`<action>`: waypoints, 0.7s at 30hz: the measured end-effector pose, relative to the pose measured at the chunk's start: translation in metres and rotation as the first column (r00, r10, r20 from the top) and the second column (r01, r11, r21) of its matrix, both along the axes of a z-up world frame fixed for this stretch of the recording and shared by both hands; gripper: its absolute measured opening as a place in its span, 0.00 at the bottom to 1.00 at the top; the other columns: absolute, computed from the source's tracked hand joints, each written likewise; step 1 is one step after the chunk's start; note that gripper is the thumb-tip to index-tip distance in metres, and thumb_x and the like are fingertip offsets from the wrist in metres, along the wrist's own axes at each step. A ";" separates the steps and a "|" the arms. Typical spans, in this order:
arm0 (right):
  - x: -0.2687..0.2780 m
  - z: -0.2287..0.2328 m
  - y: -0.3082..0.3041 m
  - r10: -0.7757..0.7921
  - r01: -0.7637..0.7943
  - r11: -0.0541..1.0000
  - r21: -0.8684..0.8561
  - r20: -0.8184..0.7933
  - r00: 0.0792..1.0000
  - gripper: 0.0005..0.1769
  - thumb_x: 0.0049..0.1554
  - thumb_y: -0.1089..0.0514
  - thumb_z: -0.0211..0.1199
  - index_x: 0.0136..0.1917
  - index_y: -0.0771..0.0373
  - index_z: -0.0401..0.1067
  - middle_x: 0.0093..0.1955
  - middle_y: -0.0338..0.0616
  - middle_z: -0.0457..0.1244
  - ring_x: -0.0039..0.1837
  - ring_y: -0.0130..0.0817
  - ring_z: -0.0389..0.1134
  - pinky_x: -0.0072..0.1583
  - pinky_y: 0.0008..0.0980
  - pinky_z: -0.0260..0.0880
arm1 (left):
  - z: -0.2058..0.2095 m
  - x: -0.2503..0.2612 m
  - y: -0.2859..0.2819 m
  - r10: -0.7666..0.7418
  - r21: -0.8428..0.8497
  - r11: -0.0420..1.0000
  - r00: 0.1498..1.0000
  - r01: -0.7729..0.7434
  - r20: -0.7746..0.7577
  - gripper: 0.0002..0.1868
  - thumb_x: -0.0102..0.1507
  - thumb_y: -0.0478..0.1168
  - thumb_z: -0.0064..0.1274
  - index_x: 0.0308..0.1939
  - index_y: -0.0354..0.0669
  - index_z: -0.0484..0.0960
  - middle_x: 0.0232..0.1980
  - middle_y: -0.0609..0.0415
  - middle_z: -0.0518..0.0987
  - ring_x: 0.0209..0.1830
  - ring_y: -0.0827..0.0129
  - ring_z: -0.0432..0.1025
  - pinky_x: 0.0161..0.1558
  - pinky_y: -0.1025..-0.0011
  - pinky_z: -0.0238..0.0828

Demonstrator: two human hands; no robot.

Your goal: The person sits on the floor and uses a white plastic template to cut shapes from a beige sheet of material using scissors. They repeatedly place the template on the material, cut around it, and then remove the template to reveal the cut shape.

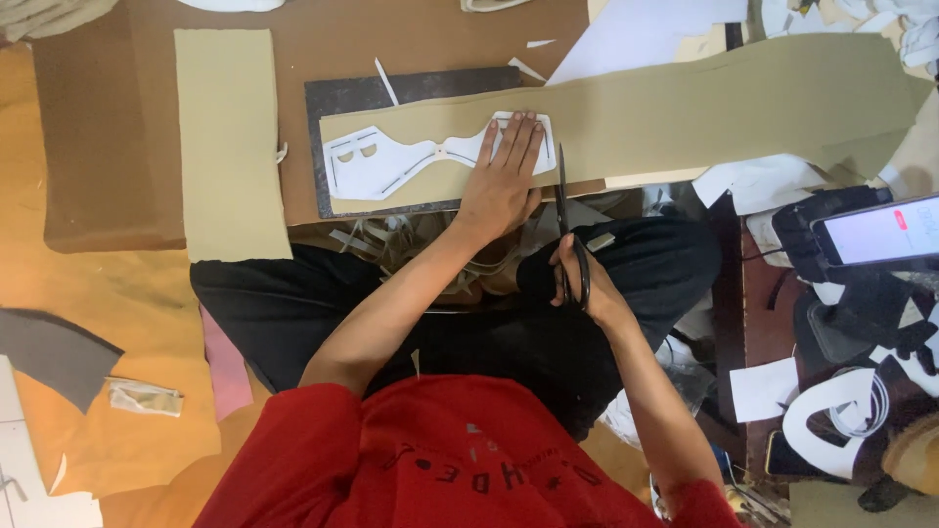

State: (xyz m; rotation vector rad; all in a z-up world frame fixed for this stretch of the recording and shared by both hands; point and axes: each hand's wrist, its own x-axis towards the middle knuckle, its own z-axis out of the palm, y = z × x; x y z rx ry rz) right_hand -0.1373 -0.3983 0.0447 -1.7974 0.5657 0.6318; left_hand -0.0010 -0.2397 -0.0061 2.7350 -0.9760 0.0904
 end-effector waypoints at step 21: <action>0.001 0.021 0.011 0.108 -0.112 0.979 -0.168 -0.034 0.994 0.46 0.62 0.21 0.29 0.46 0.63 0.69 0.28 0.56 0.66 0.35 0.50 0.74 0.40 0.39 0.71 | 0.004 0.001 -0.006 0.041 0.067 0.997 0.982 -0.029 -0.185 0.43 0.70 0.50 0.45 0.83 0.41 0.41 0.86 0.41 0.41 0.86 0.52 0.32 0.81 0.46 0.19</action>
